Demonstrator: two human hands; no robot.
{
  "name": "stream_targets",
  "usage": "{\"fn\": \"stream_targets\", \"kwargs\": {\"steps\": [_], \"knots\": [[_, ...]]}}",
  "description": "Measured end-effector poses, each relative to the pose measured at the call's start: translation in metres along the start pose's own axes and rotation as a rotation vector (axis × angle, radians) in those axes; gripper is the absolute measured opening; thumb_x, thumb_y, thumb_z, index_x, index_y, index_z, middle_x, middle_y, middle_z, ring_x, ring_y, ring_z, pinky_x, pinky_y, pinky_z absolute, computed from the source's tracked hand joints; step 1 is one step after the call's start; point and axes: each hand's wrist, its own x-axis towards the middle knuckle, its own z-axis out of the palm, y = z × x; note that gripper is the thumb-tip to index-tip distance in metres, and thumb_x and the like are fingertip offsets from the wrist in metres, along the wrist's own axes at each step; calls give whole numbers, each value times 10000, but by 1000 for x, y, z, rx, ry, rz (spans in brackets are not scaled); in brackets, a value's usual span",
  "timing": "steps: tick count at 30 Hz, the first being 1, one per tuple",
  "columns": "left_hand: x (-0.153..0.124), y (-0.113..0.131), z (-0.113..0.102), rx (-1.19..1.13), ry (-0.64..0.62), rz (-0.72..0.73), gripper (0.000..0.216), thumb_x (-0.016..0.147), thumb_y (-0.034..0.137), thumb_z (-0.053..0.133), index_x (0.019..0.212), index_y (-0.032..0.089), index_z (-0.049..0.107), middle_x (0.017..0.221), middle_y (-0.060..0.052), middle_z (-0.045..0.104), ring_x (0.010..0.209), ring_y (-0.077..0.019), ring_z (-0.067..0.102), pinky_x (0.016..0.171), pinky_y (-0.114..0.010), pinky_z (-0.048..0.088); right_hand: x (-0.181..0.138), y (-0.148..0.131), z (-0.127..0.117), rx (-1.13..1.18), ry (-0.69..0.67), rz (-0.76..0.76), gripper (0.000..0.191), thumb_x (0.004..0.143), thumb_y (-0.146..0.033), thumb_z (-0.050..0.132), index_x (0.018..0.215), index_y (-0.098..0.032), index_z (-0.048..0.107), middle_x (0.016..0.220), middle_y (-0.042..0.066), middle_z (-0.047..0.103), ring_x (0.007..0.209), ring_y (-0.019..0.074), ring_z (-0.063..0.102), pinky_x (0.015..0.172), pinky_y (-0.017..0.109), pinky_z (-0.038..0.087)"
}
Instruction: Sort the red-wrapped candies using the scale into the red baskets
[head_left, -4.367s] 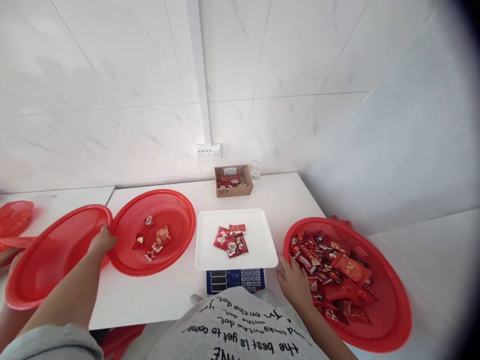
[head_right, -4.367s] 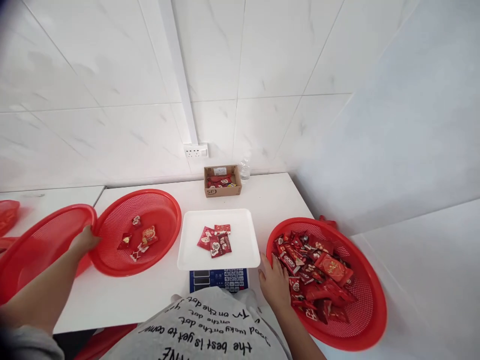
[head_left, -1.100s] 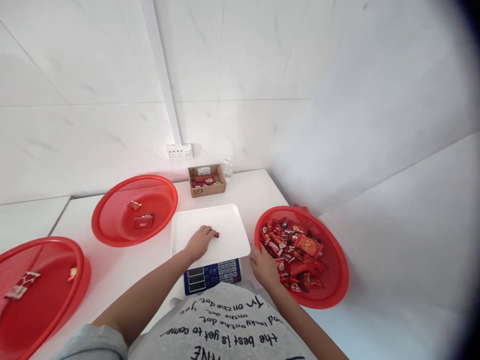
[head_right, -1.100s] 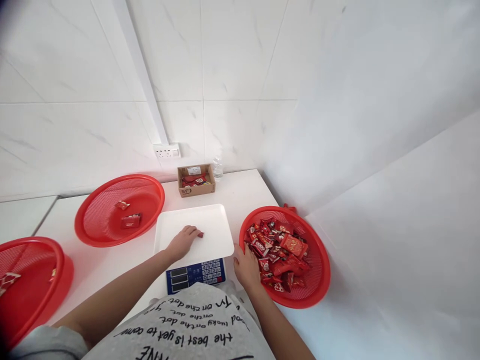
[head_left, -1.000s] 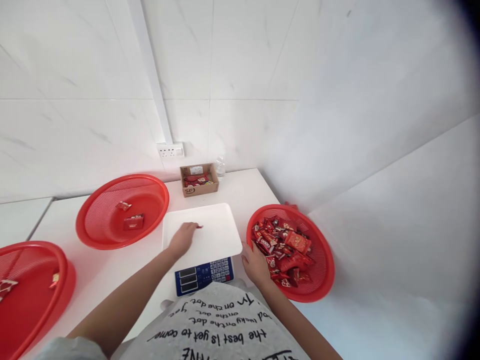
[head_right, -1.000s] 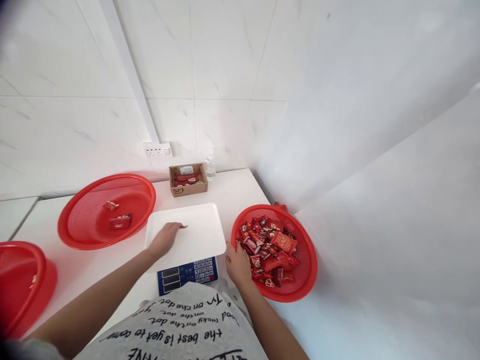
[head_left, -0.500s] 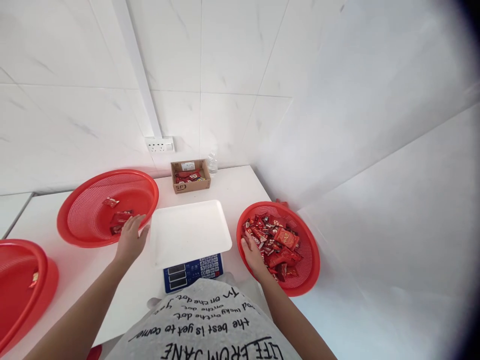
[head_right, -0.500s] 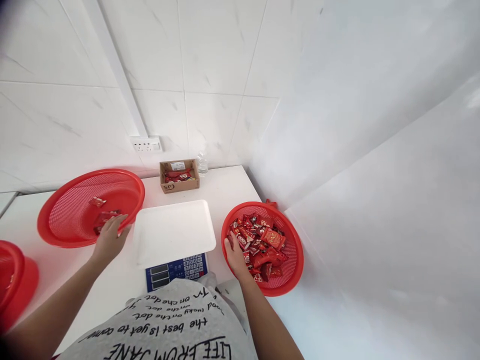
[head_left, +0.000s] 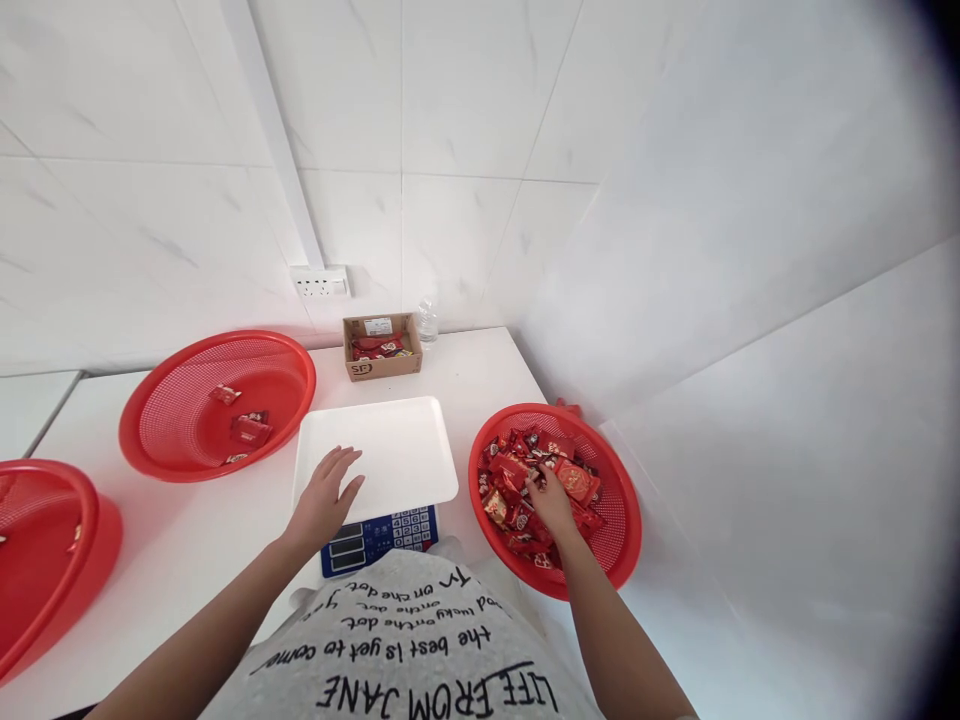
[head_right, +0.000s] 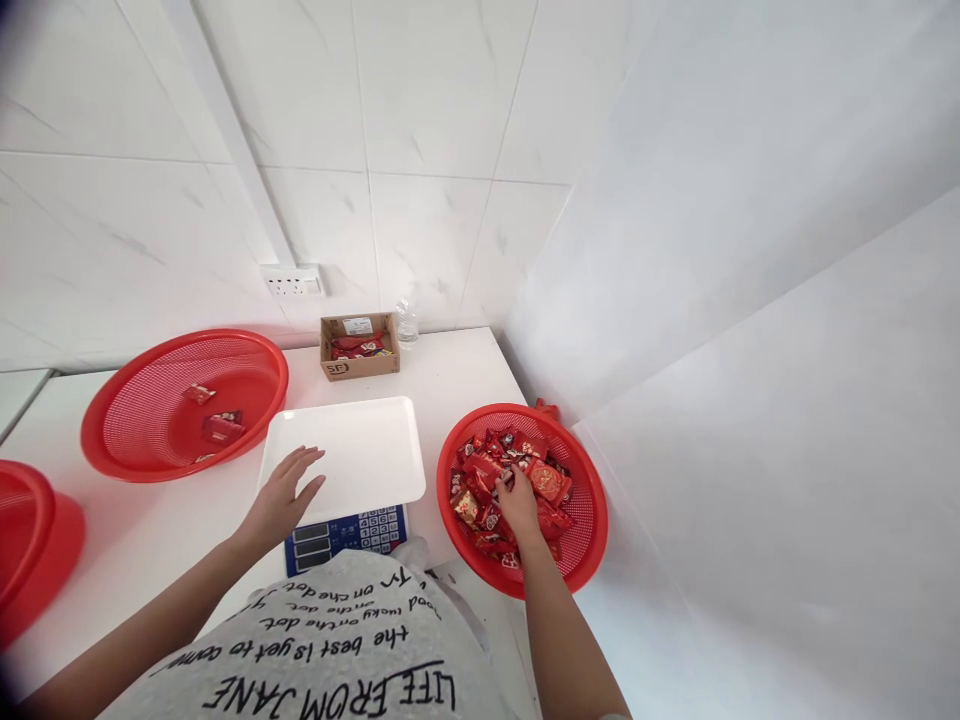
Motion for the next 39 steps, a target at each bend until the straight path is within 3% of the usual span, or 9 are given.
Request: {"fn": "stream_targets", "kwargs": {"steps": [7,14,17,23,27,32,36,39], "knots": [[-3,27,18,-23,-110,4,367,870,376,380,1183,219,492,1265,-60,514,1240,-209,393,1014,-402,369,30,-5,15,-121,-75,-112,481,793,-275,423,1238,-99,465,1252,139,516,1165,221,460,976,339,333],[2,52,32,-46,-171,7,359,877,360,371,1194,233,481,1273,-46,507,1244,-192,387,1026,-388,360,35,-6,21,-233,-178,-153,535,791,-294,484,1297,-138,407,1241,144,525,1154,245,469,952,369,346],[5,63,38,-36,-198,-7,362,878,357,368,1195,225,482,1274,-48,506,1249,-189,380,1036,-383,349,34,-5,14,-83,-258,-139,531,774,-304,506,1277,-152,426,1212,120,554,1097,228,519,921,353,379],[12,85,44,-5,-226,-29,349,872,347,386,1182,238,502,1262,-39,520,1231,-188,407,1015,-368,379,23,-9,-7,285,-532,-240,305,737,-319,537,1002,-192,617,1031,48,659,923,206,597,856,352,433],[15,98,45,3,-253,-41,344,872,338,389,1175,230,510,1264,-45,523,1222,-188,416,1015,-371,375,20,-10,-15,402,-573,-173,296,711,-360,575,937,-182,642,956,48,681,868,210,607,828,369,447],[20,116,44,-82,-301,-69,336,871,347,388,1161,248,523,1260,-39,528,1208,-191,428,1005,-374,377,20,-15,-21,632,-529,-48,346,720,-442,585,953,-191,632,977,46,679,888,208,606,824,368,455],[34,139,50,-278,-383,-159,346,851,384,413,1148,258,536,1204,-39,567,1138,-206,490,983,-385,388,17,-29,-30,969,-551,149,385,690,-446,638,985,-200,610,980,44,677,861,198,623,796,356,483],[49,162,58,-563,-486,-253,362,828,413,453,1140,249,535,1136,-51,604,1074,-199,533,946,-371,414,13,-41,-35,1118,-591,202,346,690,-436,653,946,-208,610,877,30,688,768,181,630,725,332,501]]}}
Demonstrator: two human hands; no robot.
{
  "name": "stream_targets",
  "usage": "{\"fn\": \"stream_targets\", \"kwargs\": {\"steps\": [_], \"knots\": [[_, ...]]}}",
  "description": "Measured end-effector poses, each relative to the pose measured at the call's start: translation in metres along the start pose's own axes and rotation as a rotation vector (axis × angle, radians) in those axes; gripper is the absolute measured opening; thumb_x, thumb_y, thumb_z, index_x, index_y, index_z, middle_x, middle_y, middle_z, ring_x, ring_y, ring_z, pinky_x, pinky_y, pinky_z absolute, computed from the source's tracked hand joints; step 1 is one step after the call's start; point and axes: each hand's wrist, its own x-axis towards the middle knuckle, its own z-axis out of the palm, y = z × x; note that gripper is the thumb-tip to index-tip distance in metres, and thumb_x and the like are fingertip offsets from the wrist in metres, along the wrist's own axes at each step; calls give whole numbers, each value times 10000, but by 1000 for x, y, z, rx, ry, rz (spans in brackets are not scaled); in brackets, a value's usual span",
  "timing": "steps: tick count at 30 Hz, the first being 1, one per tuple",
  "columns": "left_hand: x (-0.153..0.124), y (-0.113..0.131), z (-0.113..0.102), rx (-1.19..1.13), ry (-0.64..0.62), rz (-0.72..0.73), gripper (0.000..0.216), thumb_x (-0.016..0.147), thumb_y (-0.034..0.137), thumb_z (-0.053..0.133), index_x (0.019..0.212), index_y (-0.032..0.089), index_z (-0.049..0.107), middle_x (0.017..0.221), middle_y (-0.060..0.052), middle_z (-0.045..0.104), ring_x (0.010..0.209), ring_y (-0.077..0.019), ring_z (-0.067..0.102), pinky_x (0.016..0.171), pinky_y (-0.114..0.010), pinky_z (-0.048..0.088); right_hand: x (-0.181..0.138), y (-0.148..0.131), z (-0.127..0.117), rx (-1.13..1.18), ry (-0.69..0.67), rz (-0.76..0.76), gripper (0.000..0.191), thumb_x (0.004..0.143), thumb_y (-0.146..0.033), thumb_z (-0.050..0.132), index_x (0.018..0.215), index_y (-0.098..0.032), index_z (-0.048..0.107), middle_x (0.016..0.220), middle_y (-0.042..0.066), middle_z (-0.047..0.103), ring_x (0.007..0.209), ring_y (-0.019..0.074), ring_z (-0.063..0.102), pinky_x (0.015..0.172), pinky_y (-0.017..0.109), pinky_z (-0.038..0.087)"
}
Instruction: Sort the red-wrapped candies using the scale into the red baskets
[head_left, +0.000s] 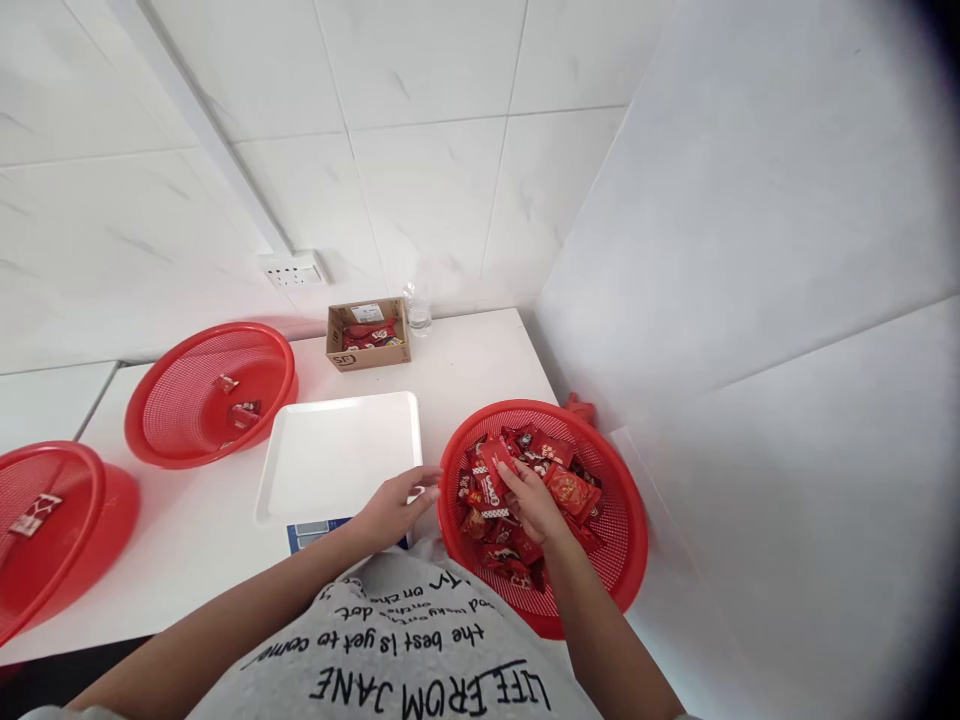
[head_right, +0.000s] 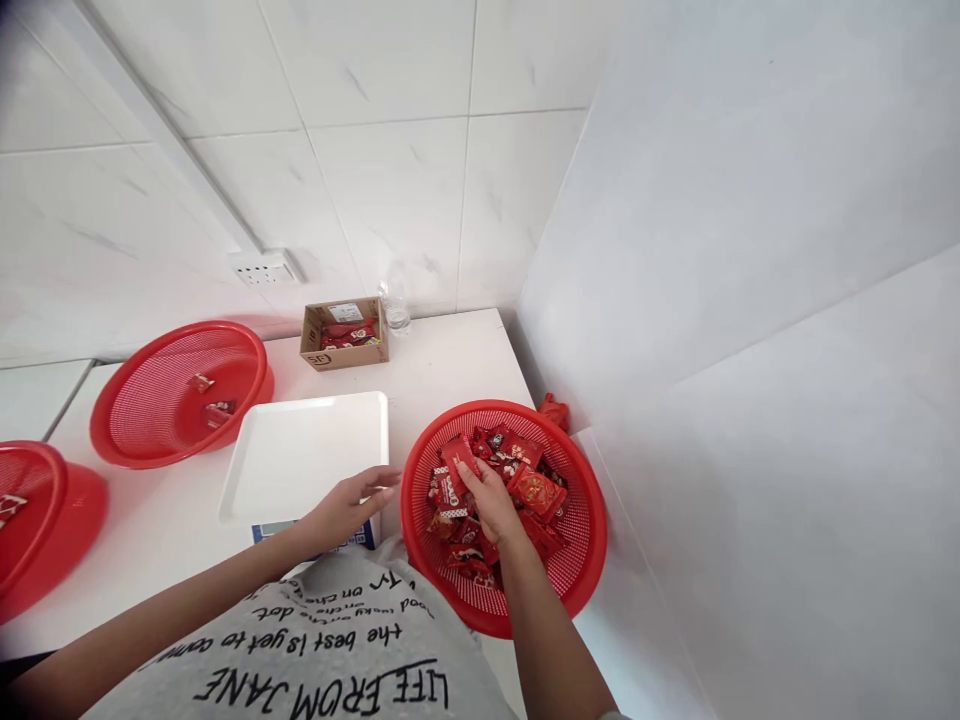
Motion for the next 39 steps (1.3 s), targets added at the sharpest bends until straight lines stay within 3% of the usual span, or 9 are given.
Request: {"fn": "stream_targets", "kwargs": {"steps": [4,6,13,18,22,28,33,39], "knots": [[15,23,19,-480,-189,-160,458,772,442,549,1164,211,494,1115,-88,600,1010,-204,566,840,-360,472,-6,-4,15,79,-29,-3,284,694,-412,663,909,-235,607,837,-2,681,737,151,618,696,292,487],[19,28,25,-610,-228,-216,504,729,433,613,1162,207,486,1137,-100,582,1022,-218,559,781,-347,491,-10,-5,23,92,-48,-14,299,691,-414,665,928,-242,604,876,-2,679,773,154,619,722,298,483],[20,17,20,-603,-114,-208,450,703,478,622,1016,162,554,925,-72,636,791,-169,594,639,-279,455,-13,-1,29,134,-74,-30,319,681,-415,671,938,-238,603,881,1,673,813,168,614,741,317,488],[6,1,-3,-616,16,-274,371,719,439,618,949,160,536,880,-50,625,750,-137,578,625,-250,426,-5,8,27,193,1,51,394,643,-385,712,1000,-273,588,744,-31,645,653,135,596,707,332,502],[-10,-17,-24,-703,77,-276,338,696,313,661,968,166,525,924,-58,629,809,-149,589,671,-250,429,-3,13,42,183,-36,69,348,660,-372,706,972,-268,590,586,-52,579,635,135,592,709,328,493],[-35,-43,-56,-807,138,-206,356,689,236,665,1000,169,507,988,-81,633,860,-167,606,706,-259,431,-9,21,86,92,-122,79,308,666,-348,709,934,-248,594,704,-30,611,724,128,600,706,281,473],[-58,-57,-92,-884,145,-225,351,660,197,698,937,172,484,935,-67,645,875,-177,619,786,-303,441,-15,38,131,30,-113,79,335,676,-339,696,976,-252,576,813,-12,631,767,129,592,708,274,470],[-79,-83,-130,-1070,135,-276,250,732,292,655,868,183,476,936,-55,651,819,-152,631,848,-337,440,-20,59,180,-25,-76,107,357,658,-339,705,969,-234,565,832,-4,617,784,138,594,713,279,473]]}}
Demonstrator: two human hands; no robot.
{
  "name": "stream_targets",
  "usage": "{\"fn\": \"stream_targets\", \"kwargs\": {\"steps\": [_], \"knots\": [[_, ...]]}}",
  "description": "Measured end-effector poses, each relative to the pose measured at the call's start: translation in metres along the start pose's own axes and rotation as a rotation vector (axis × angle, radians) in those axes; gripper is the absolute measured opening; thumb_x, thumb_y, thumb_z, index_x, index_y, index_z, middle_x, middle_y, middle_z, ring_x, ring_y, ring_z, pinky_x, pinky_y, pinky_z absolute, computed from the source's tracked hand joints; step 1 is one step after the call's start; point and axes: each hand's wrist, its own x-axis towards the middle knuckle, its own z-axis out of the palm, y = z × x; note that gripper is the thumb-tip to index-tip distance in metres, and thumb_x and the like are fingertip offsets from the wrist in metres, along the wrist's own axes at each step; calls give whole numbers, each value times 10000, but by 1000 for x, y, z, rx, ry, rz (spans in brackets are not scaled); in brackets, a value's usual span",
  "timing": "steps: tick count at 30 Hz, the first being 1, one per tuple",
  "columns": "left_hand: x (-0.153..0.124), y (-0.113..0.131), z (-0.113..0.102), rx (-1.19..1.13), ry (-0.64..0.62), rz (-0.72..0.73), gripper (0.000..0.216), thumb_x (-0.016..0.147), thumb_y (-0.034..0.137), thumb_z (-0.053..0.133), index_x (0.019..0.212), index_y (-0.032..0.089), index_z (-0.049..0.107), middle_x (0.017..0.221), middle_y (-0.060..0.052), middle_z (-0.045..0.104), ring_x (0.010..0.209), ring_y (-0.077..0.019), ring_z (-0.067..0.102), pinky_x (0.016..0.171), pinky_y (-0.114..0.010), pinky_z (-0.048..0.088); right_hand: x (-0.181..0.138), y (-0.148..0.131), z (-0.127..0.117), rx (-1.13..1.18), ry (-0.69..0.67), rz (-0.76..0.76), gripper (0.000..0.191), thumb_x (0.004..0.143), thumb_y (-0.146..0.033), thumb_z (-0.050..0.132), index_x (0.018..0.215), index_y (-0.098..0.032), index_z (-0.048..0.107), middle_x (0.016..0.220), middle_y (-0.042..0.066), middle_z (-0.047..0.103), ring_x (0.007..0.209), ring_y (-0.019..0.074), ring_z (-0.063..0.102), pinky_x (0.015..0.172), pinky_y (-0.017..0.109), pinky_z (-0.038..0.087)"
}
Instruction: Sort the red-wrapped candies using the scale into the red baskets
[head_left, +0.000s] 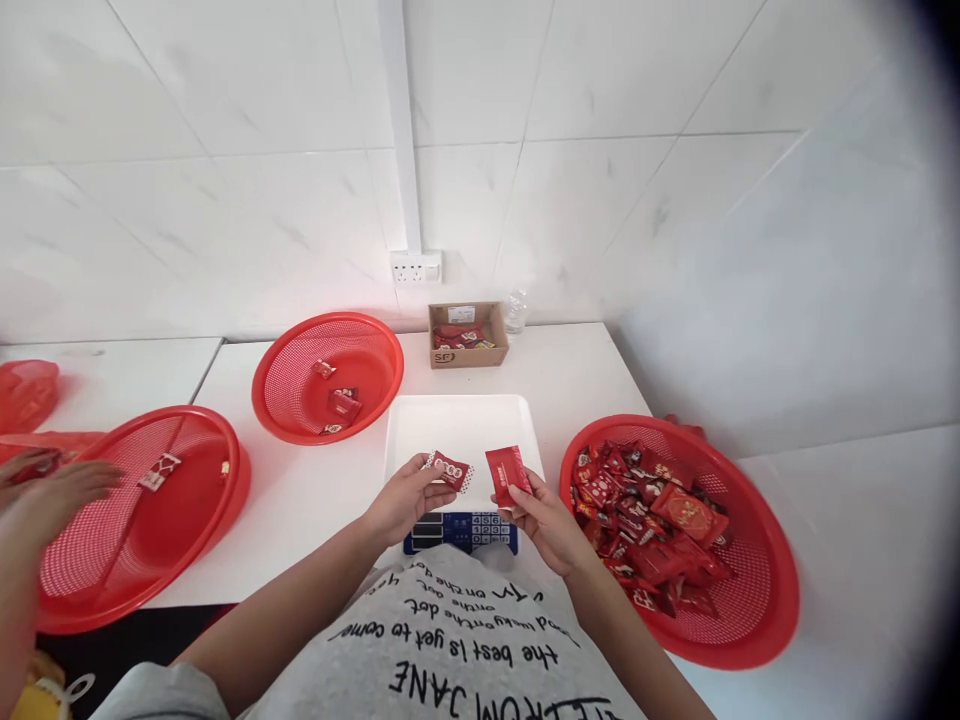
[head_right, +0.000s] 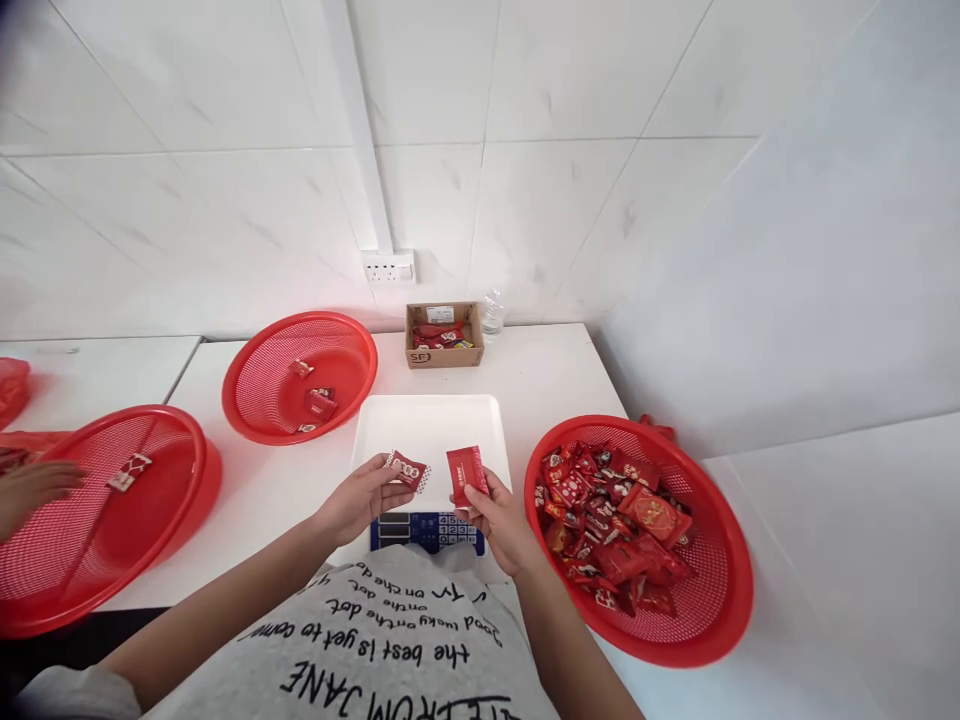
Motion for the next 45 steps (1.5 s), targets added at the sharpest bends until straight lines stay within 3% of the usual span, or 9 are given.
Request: {"fn": "stream_targets", "kwargs": {"steps": [6,11,17,20,24,27,35,42,45], "knots": [[3,5,-37,85,12,-20,271,751,376,624,887,180,496,919,-53,651,757,-126,616,729,-263,440,0,11,28,-48,52,-5,374,668,-347,689,1001,-232,562,838,1,609,775,133,585,725,284,477],[9,6,-46,203,37,5,304,768,430,580,914,176,499,898,-52,641,681,-103,592,663,-241,431,8,18,37,-137,126,-15,387,661,-375,681,1005,-233,575,805,0,614,730,131,579,749,308,483],[25,13,-41,492,-50,94,570,805,464,500,1287,224,312,1045,-91,620,823,-162,611,741,-307,456,25,10,44,-478,223,-313,511,718,-400,603,1200,-273,496,1245,53,521,1039,200,529,857,368,451],[31,10,-48,904,29,211,646,820,390,487,1375,244,191,1004,-71,626,834,-184,603,767,-340,452,28,6,43,-708,245,-487,491,748,-373,566,1223,-273,490,1366,54,403,1180,215,426,903,365,423],[31,-1,-59,1382,113,520,469,837,295,445,1298,243,378,1145,-86,551,1046,-240,514,864,-399,428,35,9,33,-826,267,-505,478,764,-347,521,1231,-248,489,1343,74,423,1168,216,441,883,365,442],[35,-9,-59,1570,55,714,401,822,254,480,1222,219,478,1254,-97,486,1188,-267,395,981,-434,346,45,9,28,-871,285,-485,485,745,-322,521,1219,-222,505,1289,87,476,1143,223,465,904,384,428],[65,-15,-53,1573,-85,683,402,774,208,545,1174,234,518,1384,-85,390,1328,-317,203,1066,-536,153,70,-4,38,-1249,210,-636,462,772,-231,493,1234,-246,504,1383,64,377,1271,244,323,1033,437,282],[64,-12,-62,1422,-197,738,142,790,213,492,842,194,623,1272,-109,505,1295,-273,297,1059,-461,264,73,28,32,-1565,154,-591,437,772,-171,491,1208,-171,524,1346,126,422,1251,261,338,1023,446,287],[66,-9,-60,1460,-209,770,193,803,255,487,936,190,611,1329,-112,449,1318,-271,252,1066,-453,250,73,35,31,-1568,108,-600,462,771,-78,420,1214,-158,521,1351,114,428,1252,231,349,1034,408,283]]}}
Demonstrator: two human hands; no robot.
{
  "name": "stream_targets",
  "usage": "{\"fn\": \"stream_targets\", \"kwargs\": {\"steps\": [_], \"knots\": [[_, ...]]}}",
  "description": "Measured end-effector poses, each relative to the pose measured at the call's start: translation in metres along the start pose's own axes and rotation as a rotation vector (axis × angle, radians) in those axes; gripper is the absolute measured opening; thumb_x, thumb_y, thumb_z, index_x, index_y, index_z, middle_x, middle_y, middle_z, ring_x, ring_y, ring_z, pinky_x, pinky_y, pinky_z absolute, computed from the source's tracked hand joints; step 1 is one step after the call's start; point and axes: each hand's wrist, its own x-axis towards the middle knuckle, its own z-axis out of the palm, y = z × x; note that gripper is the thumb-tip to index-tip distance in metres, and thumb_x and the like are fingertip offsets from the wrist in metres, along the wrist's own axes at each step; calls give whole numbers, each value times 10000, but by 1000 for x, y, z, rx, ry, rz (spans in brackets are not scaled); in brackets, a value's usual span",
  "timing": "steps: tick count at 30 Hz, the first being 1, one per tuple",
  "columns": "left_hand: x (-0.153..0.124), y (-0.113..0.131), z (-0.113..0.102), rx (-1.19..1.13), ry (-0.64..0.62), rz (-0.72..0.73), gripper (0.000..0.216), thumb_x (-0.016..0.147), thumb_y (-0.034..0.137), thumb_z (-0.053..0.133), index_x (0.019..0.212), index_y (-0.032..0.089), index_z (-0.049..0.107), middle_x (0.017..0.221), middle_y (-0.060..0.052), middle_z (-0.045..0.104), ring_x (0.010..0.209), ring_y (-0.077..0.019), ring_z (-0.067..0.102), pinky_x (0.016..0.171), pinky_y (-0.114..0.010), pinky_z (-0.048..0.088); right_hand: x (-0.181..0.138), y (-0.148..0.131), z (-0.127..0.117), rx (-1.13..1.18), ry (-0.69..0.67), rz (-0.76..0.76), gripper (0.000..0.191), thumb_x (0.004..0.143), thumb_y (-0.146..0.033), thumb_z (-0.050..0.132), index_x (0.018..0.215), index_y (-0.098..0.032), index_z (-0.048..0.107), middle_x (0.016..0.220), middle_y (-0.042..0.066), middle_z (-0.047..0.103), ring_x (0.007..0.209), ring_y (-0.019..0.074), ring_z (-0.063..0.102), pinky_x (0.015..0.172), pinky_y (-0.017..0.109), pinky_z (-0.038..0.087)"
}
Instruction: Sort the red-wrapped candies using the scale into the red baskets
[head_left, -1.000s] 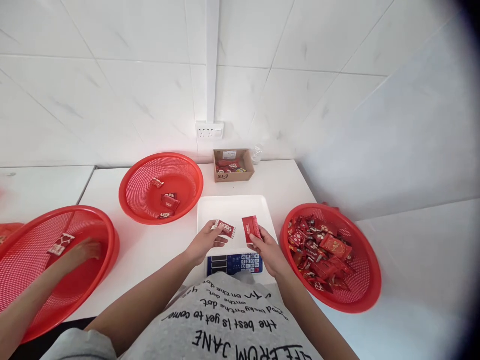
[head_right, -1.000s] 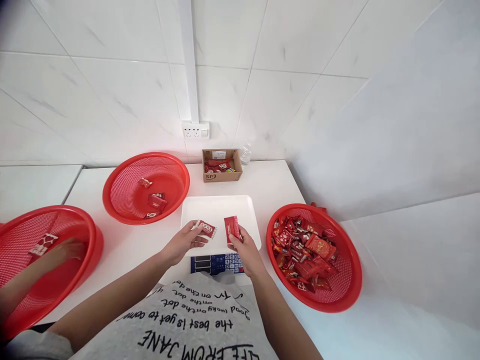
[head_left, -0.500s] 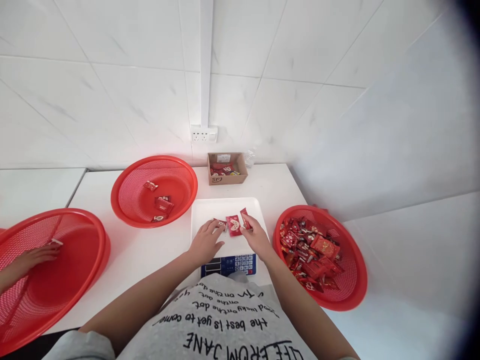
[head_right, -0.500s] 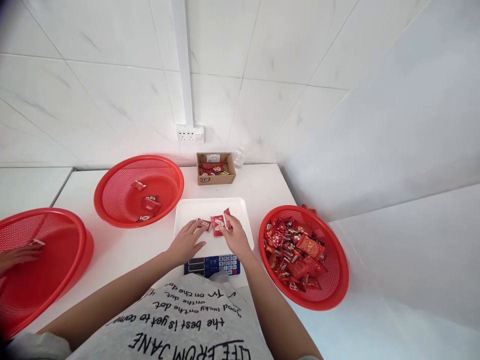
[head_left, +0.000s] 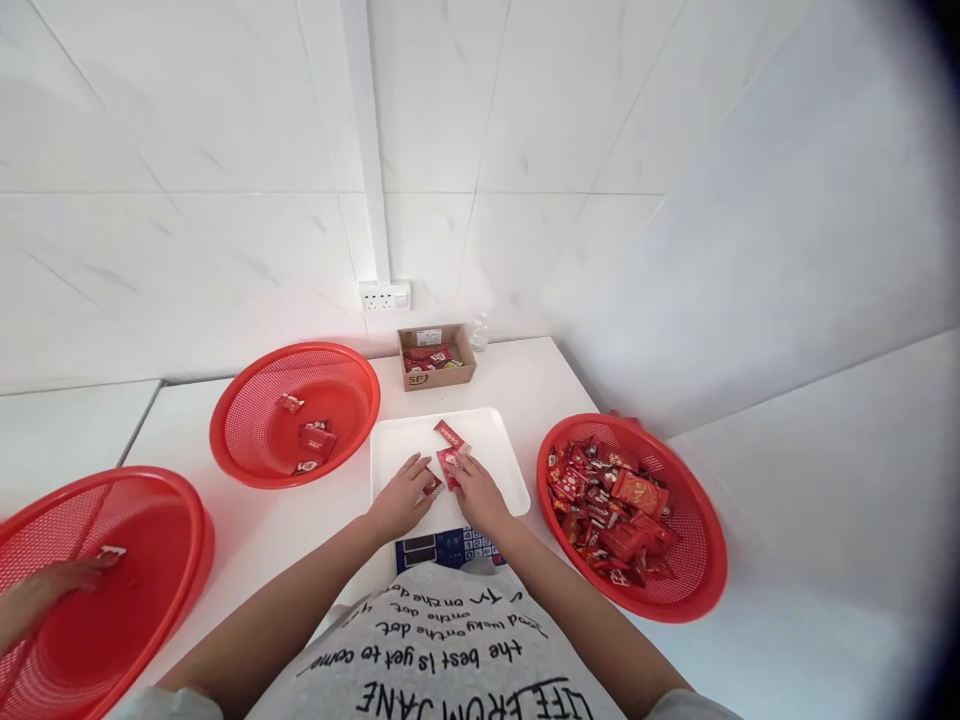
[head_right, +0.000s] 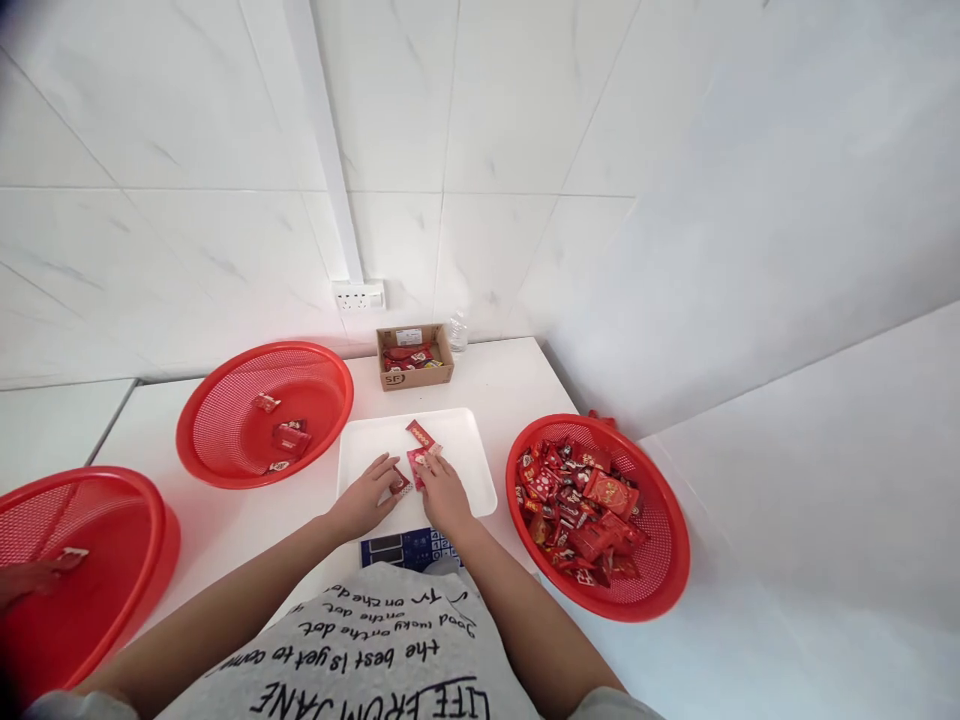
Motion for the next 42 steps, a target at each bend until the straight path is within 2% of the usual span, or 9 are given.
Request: {"fn": "stream_targets", "kwargs": {"steps": [5,11,16,23,27,31,34,37,42], "knots": [[17,-5,2,182,-35,17,560,807,301,493,1337,206,339,1470,-117,208,1357,-284,103,1071,-505,157,-4,4,-2,49,-4,-67,459,766,-36,375,1153,-181,574,1318,75,480,1237,207,377,1035,387,283],[48,-11,0,348,-123,161,724,792,577,422,1388,199,259,1469,-120,212,1360,-294,68,1072,-513,68,-20,12,-7,3,14,-97,396,772,-69,419,1097,-203,603,1276,67,515,1199,210,394,1000,380,316],[62,-12,5,387,-186,150,746,780,625,382,1386,207,267,1459,-101,251,1357,-293,97,1073,-492,79,-34,14,-19,-44,21,-43,398,768,-129,480,1134,-253,571,1251,42,521,1142,215,408,943,377,338],[50,-3,28,457,30,-50,599,851,500,347,1359,183,335,1434,-130,296,1322,-312,204,1041,-496,165,-40,4,-22,-119,-42,-24,403,786,-198,483,1186,-242,507,1198,69,533,1074,233,422,865,378,340],[44,11,27,534,125,-133,537,865,454,335,1340,206,367,1306,-148,453,1167,-314,396,979,-512,226,-41,-1,-19,-97,-63,-30,378,789,-219,485,1164,-233,522,1162,79,545,1055,239,426,849,379,339],[43,18,23,553,151,-147,515,861,456,339,1304,204,412,1194,-142,521,1086,-294,447,962,-493,248,-44,2,-19,-41,-74,-48,389,783,-218,499,1170,-246,523,1173,70,544,1077,229,420,869,381,341],[45,19,25,538,173,-109,478,846,452,381,1231,187,478,1199,-142,522,1168,-298,395,1028,-497,163,-48,12,-22,46,6,-44,378,787,-202,490,1159,-241,539,1172,61,554,1081,211,437,899,373,350],[46,18,31,505,163,-85,476,834,451,407,1202,161,490,1278,-154,476,1258,-301,311,1056,-485,133,-51,33,-29,161,176,1,327,811,-188,436,1100,-221,587,1120,71,584,1048,193,477,920,352,363],[47,15,38,484,121,-86,484,853,416,372,1260,163,443,1336,-143,437,1283,-293,296,1059,-487,155,-58,95,-45,236,456,247,333,813,-200,383,1064,-190,603,1085,99,594,1045,214,494,948,400,357]]}}
